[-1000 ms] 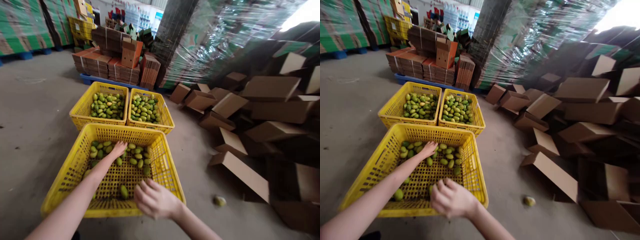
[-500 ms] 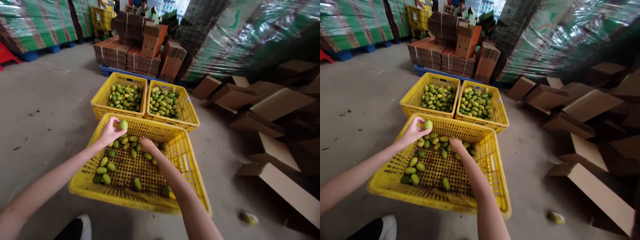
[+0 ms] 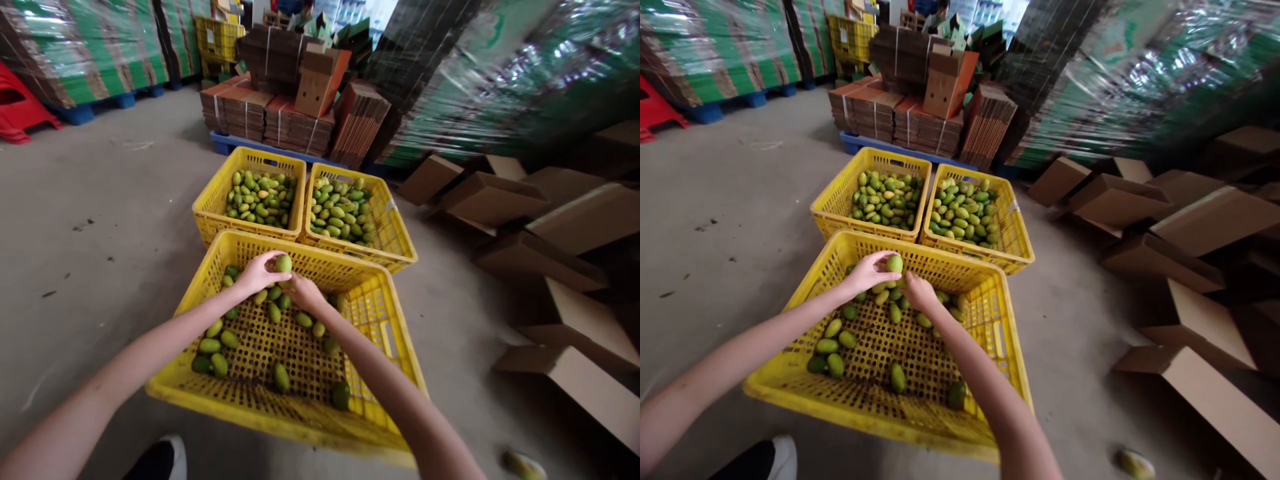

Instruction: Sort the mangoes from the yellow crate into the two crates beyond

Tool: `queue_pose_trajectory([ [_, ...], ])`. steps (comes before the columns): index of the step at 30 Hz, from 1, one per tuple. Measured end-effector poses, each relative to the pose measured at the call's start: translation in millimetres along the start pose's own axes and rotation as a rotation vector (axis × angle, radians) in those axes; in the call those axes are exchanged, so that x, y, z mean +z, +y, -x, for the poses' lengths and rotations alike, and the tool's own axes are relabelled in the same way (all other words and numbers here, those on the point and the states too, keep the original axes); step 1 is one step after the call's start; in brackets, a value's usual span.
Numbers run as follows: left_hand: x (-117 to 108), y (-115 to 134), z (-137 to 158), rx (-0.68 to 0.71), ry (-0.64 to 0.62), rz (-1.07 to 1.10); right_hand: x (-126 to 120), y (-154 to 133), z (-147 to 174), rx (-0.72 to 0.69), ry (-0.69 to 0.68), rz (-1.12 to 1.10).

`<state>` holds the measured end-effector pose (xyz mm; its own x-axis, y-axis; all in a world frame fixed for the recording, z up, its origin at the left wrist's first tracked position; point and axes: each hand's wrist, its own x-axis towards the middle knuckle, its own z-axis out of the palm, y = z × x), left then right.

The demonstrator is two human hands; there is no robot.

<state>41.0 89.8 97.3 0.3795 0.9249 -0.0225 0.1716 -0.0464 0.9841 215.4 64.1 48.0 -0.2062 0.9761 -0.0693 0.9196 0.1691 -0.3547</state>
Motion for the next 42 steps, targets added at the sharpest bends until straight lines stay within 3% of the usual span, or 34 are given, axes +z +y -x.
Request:
queue_pose_trajectory([
  [2,14,10,-3,0.041,0.024,0.015,-29,10,22,0.002,0.120,-0.184],
  [5,32,20,7,0.166,0.034,0.034,-57,13,57,0.090,0.404,-0.616],
  [9,35,23,37,0.227,-0.085,-0.090,-54,5,97,0.165,0.555,-0.880],
  [12,28,20,49,0.192,-0.106,-0.172,-43,2,112,0.138,0.528,-0.824],
  [17,25,11,45,0.132,-0.055,-0.189,-35,5,107,0.093,0.499,-0.684],
  [25,30,7,49,0.228,-0.118,-0.170,-37,4,111,-0.104,0.599,-0.564],
  [33,27,7,47,0.223,-0.153,-0.036,-34,-1,110,-0.118,0.641,-0.512],
  [38,21,6,42,0.296,-0.211,-0.114,-37,1,114,-0.167,0.615,-0.472],
  [42,19,5,42,0.368,-0.180,-0.278,-39,1,114,-0.181,0.593,-0.525],
])
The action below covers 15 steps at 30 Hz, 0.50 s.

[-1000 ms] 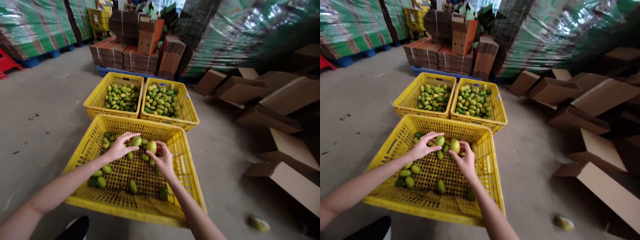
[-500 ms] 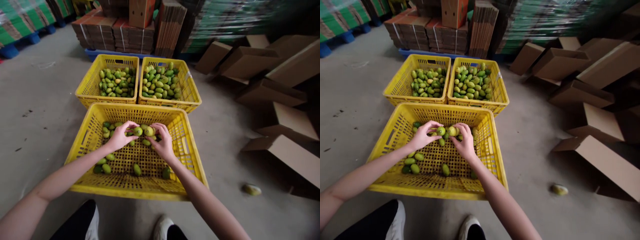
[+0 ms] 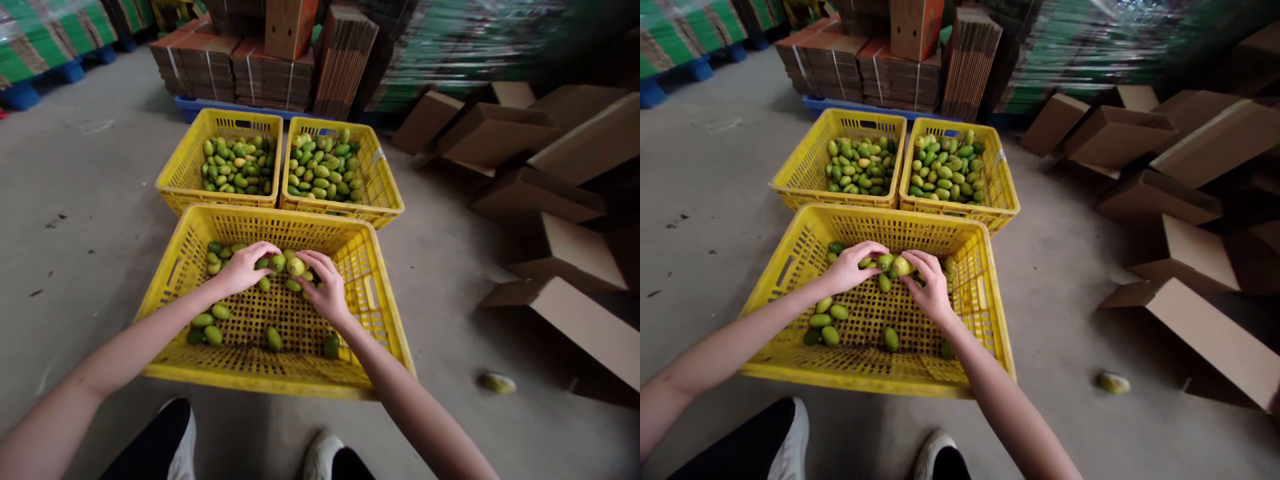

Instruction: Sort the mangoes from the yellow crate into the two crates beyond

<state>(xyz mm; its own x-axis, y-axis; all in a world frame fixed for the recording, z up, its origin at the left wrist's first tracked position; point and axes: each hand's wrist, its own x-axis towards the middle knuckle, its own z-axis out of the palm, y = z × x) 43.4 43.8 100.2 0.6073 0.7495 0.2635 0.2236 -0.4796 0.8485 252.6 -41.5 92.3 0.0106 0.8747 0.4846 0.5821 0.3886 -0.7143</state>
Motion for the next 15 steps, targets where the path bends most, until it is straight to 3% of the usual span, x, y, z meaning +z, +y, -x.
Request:
queue_pose_trajectory([
  [3,-1,1,-2,-0.102,-0.008,0.032,1,-1,-2,0.125,-0.073,-0.173],
  [10,-6,2,-8,-0.647,-0.272,0.669,6,-3,-4,0.787,-0.097,-0.868],
  [15,-2,1,-6,-0.866,-0.338,0.810,12,-6,-6,0.988,-0.210,-1.043],
])
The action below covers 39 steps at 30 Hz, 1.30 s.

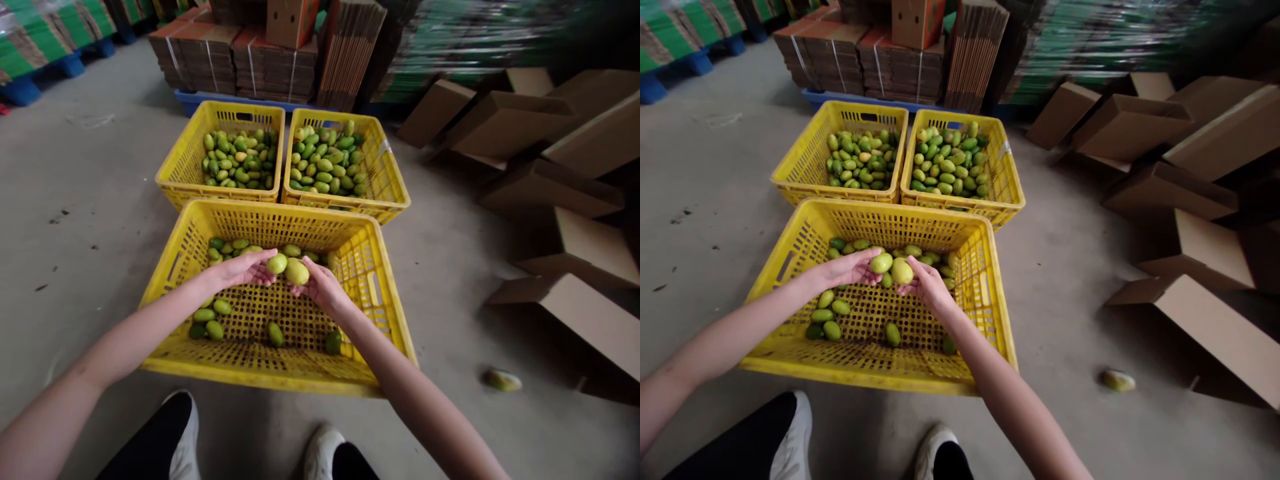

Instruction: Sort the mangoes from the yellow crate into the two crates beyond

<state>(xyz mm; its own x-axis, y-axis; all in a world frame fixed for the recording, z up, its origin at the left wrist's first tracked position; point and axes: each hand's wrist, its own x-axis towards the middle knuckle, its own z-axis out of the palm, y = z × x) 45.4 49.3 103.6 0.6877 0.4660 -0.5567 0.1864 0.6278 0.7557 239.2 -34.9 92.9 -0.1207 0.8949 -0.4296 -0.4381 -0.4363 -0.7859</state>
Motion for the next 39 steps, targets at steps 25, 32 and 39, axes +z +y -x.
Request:
queue_pose_trajectory([
  [25,13,-10,4,0.928,0.444,-0.774,-13,7,2,-0.873,0.333,0.893],
  [32,8,-11,-5,0.619,0.222,-0.188,-11,-1,3,-0.445,0.111,0.309],
  [39,10,-13,-10,0.453,0.147,0.089,-14,-1,-2,-0.263,0.040,0.069],
])
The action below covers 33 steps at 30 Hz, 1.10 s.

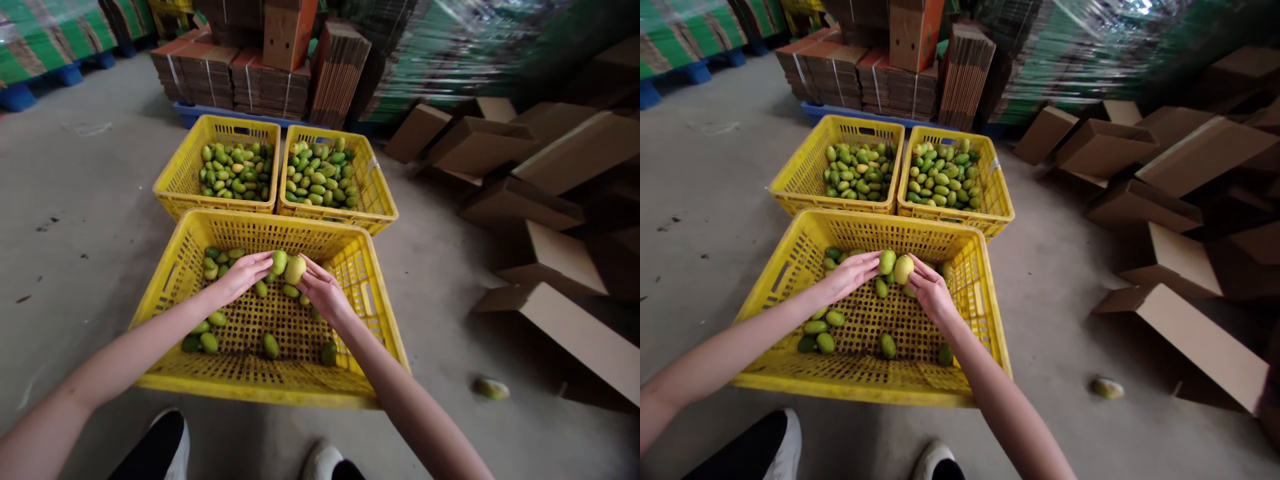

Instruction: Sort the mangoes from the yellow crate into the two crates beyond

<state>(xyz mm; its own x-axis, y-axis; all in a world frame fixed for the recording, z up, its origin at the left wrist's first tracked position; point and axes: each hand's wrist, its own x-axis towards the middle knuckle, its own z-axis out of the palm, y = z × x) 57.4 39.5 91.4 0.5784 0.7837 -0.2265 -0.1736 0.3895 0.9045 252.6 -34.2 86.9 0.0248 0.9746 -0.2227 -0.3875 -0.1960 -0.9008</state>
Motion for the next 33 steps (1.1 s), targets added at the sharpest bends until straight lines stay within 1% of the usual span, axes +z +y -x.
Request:
queue_pose_trajectory([
  [3,3,0,1,-0.017,-0.038,-0.040,2,4,0,0.034,0.011,-0.016],
  [6,2,-1,1,-0.046,-0.056,-0.017,6,8,1,0.060,0.045,-0.073],
  [8,0,-3,1,-0.077,-0.038,0.030,7,9,0,0.055,0.073,-0.098],
  [11,-3,-6,0,-0.130,0.022,0.092,9,10,0,0.030,0.108,-0.095],
  [15,0,-7,2,-0.164,0.055,0.136,8,8,2,0.009,0.080,-0.038],
  [19,5,-5,4,-0.141,0.027,0.119,6,9,3,0.002,0.038,0.023],
  [23,2,-2,4,-0.139,-0.044,0.062,5,11,1,-0.067,0.085,0.040],
  [25,0,0,3,-0.149,-0.059,0.042,5,11,0,-0.079,0.083,0.023],
  [27,-3,1,3,-0.156,-0.057,0.033,4,9,0,-0.061,0.050,0.012],
  [30,-6,2,2,-0.143,-0.020,0.039,3,5,0,-0.055,0.008,0.017],
  [33,-9,2,1,-0.105,0.024,0.049,1,4,0,-0.042,0.008,-0.012],
])
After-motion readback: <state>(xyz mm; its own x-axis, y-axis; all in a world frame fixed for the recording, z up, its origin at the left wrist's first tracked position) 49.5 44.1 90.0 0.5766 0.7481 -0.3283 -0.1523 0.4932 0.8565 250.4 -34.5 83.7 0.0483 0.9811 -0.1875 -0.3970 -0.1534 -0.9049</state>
